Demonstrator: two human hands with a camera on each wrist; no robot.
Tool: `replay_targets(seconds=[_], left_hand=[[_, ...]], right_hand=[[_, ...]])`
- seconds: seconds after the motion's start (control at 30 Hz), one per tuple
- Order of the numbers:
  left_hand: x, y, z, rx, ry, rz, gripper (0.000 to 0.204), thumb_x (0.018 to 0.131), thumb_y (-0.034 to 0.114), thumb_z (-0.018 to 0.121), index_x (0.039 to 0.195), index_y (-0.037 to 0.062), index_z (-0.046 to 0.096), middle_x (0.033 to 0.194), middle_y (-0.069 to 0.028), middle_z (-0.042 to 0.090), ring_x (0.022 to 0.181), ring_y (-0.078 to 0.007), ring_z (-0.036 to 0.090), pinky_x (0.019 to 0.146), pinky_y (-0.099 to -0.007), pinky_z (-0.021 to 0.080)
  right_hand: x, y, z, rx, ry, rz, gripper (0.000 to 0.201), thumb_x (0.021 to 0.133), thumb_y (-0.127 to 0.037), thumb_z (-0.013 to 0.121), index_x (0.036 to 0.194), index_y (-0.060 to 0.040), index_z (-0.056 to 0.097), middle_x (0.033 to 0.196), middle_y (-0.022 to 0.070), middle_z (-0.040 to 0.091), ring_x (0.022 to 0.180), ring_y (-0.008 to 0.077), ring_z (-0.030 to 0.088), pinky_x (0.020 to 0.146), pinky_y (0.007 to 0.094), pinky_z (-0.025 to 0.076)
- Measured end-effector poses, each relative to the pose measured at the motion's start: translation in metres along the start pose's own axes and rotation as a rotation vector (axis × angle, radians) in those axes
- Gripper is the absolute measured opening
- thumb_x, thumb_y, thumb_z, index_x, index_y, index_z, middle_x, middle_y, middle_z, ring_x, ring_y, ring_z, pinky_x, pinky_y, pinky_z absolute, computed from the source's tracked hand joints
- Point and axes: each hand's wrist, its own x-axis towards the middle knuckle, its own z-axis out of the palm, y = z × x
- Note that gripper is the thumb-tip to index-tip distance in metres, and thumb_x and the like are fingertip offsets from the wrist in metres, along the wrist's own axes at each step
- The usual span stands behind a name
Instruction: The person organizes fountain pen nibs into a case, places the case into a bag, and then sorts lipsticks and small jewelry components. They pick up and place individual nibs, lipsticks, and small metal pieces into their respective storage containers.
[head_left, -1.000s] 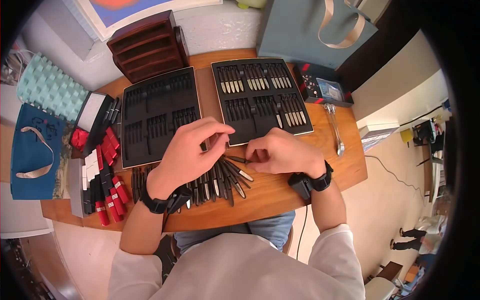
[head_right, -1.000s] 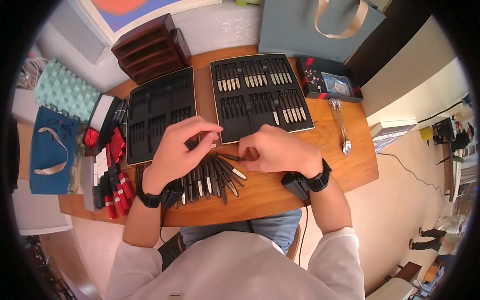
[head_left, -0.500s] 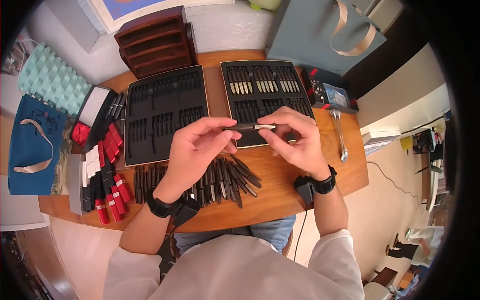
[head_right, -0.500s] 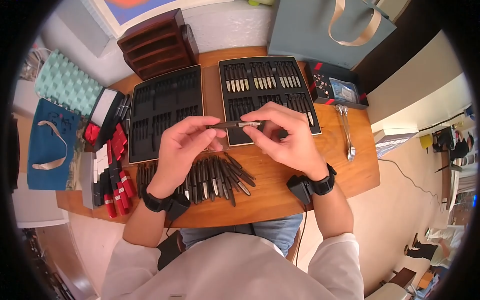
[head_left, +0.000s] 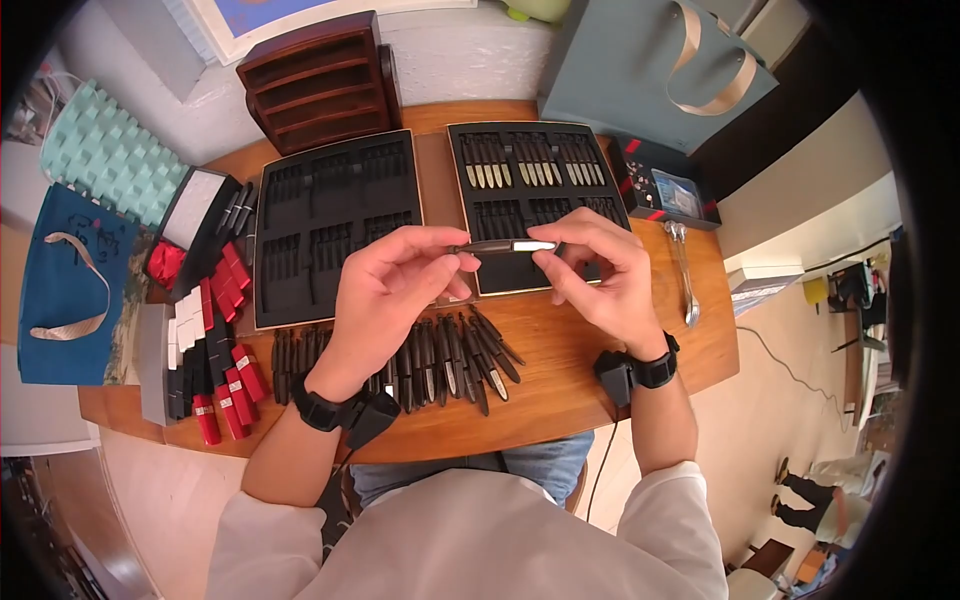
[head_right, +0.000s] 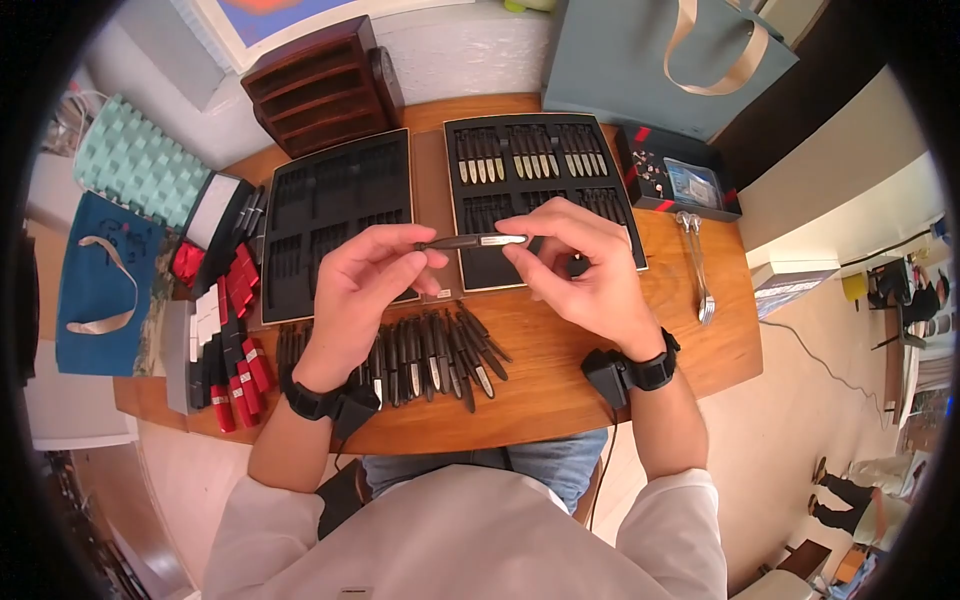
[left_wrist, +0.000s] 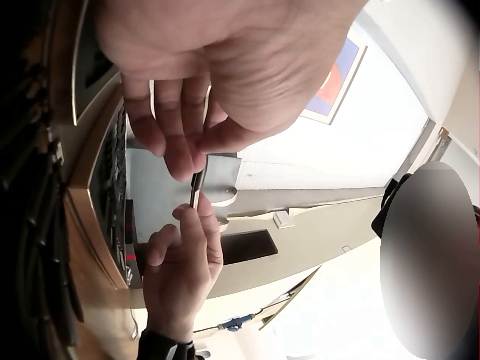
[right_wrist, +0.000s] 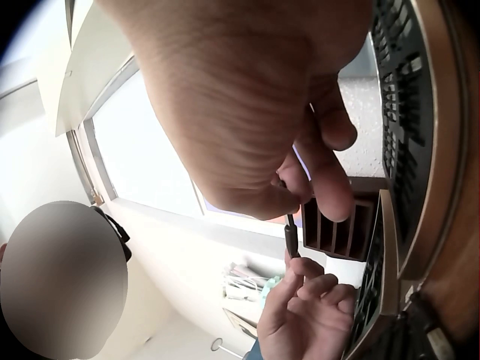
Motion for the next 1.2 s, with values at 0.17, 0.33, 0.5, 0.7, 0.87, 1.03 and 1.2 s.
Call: replay_targets(seconds=[0.17, 0.33, 0.5, 0.7, 0.87, 1.03, 1.2], left_hand=[[0.001, 0.000, -0.001, -0.011, 0.003, 0.011, 0.027, 0.109, 0.001, 0.068, 0.135, -0.0021, 0.073, 0.115, -0.0140, 0.081, 0.091, -0.0166, 0.077, 0.087, -0.0324, 0.063], [0.001, -0.001, -0.004, -0.014, 0.001, 0.019, 0.026, 0.109, 0.001, 0.068, 0.135, -0.0030, 0.073, 0.116, -0.0140, 0.081, 0.092, -0.0161, 0.077, 0.087, -0.0315, 0.063], [0.002, -0.002, -0.004, -0.019, -0.003, 0.016, 0.026, 0.110, 0.001, 0.067, 0.135, -0.0037, 0.073, 0.118, -0.0140, 0.080, 0.093, -0.0154, 0.077, 0.087, -0.0302, 0.063], [0.002, -0.002, -0.002, -0.013, 0.035, 0.017, 0.024, 0.110, 0.004, 0.068, 0.132, -0.0022, 0.074, 0.111, -0.0136, 0.081, 0.089, -0.0168, 0.077, 0.086, -0.0332, 0.064], [0.002, -0.002, -0.006, 0.010, 0.017, -0.055, 0.023, 0.114, 0.014, 0.068, 0.126, -0.0035, 0.077, 0.104, -0.0120, 0.081, 0.087, -0.0172, 0.076, 0.083, -0.0324, 0.062], [0.001, 0.000, -0.002, -0.053, 0.026, -0.076, 0.026, 0.115, 0.018, 0.067, 0.125, -0.0044, 0.077, 0.101, -0.0115, 0.080, 0.085, -0.0178, 0.075, 0.082, -0.0327, 0.061], [0.001, 0.002, -0.003, -0.081, 0.023, -0.080, 0.027, 0.116, 0.019, 0.066, 0.124, -0.0047, 0.077, 0.101, -0.0117, 0.080, 0.085, -0.0181, 0.074, 0.082, -0.0330, 0.061]], right_hand=[[0.000, 0.005, -0.002, 0.000, -0.008, -0.029, 0.029, 0.092, 0.008, 0.081, 0.119, -0.0029, 0.084, 0.091, 0.0042, 0.074, 0.059, 0.0052, 0.062, 0.059, 0.0253, 0.043], [0.000, 0.006, -0.003, -0.011, -0.011, -0.038, 0.029, 0.092, 0.008, 0.081, 0.119, -0.0027, 0.083, 0.094, 0.0043, 0.074, 0.059, 0.0045, 0.061, 0.060, 0.0248, 0.043], [0.001, 0.009, -0.005, -0.023, -0.019, -0.074, 0.030, 0.093, 0.008, 0.080, 0.120, -0.0039, 0.084, 0.097, 0.0037, 0.074, 0.059, 0.0041, 0.061, 0.060, 0.0246, 0.043], [0.001, 0.006, -0.005, -0.022, -0.026, -0.054, 0.027, 0.096, 0.007, 0.078, 0.120, -0.0032, 0.083, 0.098, 0.0049, 0.074, 0.060, 0.0051, 0.064, 0.059, 0.0246, 0.044], [0.000, 0.003, -0.006, 0.110, -0.068, 0.043, 0.021, 0.105, 0.000, 0.072, 0.124, -0.0008, 0.082, 0.100, 0.0081, 0.075, 0.062, 0.0085, 0.070, 0.055, 0.0241, 0.046], [0.000, -0.003, -0.012, 0.377, -0.130, 0.213, 0.025, 0.113, -0.007, 0.064, 0.130, 0.0003, 0.081, 0.108, 0.0096, 0.076, 0.064, 0.0103, 0.073, 0.052, 0.0218, 0.044], [0.000, 0.002, -0.016, 0.429, -0.156, 0.182, 0.033, 0.118, -0.015, 0.055, 0.129, 0.0058, 0.078, 0.104, 0.0105, 0.071, 0.060, 0.0134, 0.071, 0.048, 0.0212, 0.041]])
